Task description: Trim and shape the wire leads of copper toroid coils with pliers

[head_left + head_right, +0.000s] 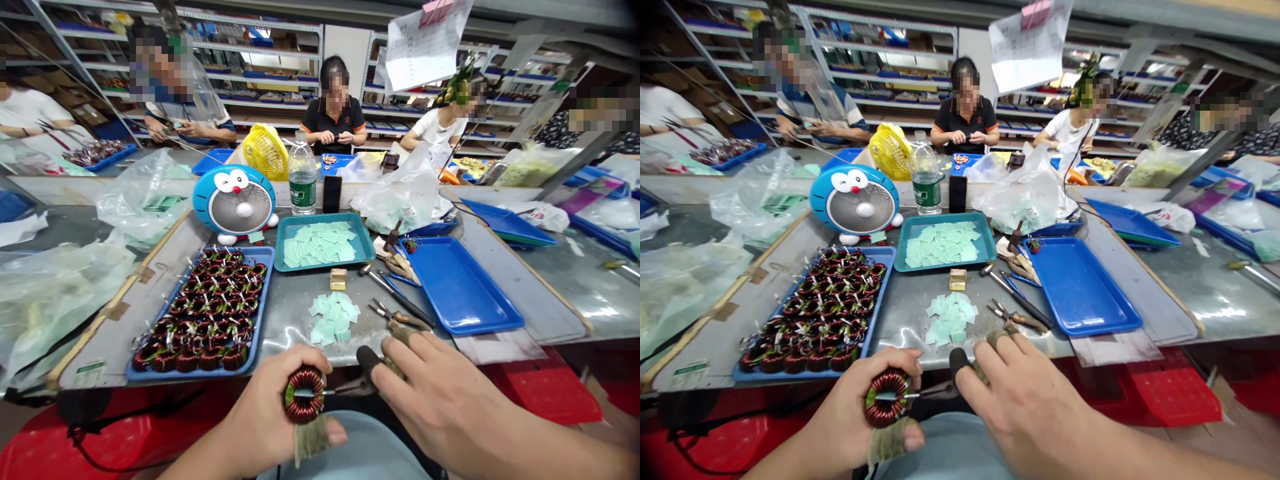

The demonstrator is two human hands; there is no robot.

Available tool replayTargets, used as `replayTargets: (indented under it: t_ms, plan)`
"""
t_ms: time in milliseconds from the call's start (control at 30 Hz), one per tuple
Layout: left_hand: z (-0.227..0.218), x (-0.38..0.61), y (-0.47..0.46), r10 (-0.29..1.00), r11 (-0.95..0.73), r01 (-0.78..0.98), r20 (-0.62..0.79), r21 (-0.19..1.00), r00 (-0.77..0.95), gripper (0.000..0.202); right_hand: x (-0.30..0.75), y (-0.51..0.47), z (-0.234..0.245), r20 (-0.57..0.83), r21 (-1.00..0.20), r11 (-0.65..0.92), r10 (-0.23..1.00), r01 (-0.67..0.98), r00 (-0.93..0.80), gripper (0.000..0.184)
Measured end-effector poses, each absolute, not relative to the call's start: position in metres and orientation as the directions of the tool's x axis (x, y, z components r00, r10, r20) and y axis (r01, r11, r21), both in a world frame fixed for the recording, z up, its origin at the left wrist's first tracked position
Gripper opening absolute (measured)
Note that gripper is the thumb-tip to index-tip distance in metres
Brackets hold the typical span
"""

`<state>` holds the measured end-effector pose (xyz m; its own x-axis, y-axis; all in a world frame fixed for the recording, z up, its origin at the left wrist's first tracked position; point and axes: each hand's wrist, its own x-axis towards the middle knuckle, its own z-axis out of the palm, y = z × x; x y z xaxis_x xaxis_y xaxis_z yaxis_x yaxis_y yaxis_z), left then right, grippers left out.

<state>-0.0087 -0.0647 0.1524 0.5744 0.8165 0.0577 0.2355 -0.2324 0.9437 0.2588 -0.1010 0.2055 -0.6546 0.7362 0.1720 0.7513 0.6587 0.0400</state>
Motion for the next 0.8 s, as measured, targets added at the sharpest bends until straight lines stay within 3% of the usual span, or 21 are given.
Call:
replayTargets:
  t_ms: [167,333,433,600,800]
  plan:
    - [0.16,-0.008,-0.068,0.819,-0.338,0.291,0.127,0.895,0.559,0.048,0.257,-0.102,0.211,0.129,0.067,0.668,0.731,0.741,-0.67,0.015]
    - [0.173,-0.005,-0.081,0.791,-0.492,0.325,0.258,0.808,0.555,0.034,0.258,-0.114,0.232,0.156,0.125,0.674,0.711,0.728,-0.686,0.018]
    - [0.175,-0.005,-0.079,0.777,-0.514,0.292,0.294,0.807,0.556,0.036,0.261,-0.115,0.234,0.173,0.103,0.671,0.715,0.734,-0.678,0.019]
    - [0.164,-0.018,-0.07,0.821,-0.372,0.232,0.202,0.899,0.534,0.038,0.271,-0.106,0.21,0.243,0.01,0.639,0.744,0.769,-0.622,0.013]
    - [0.141,-0.02,-0.077,0.8,-0.014,0.012,0.005,1.0,0.6,0.062,0.261,-0.104,0.191,0.278,-0.047,0.608,0.77,0.793,-0.574,0.01]
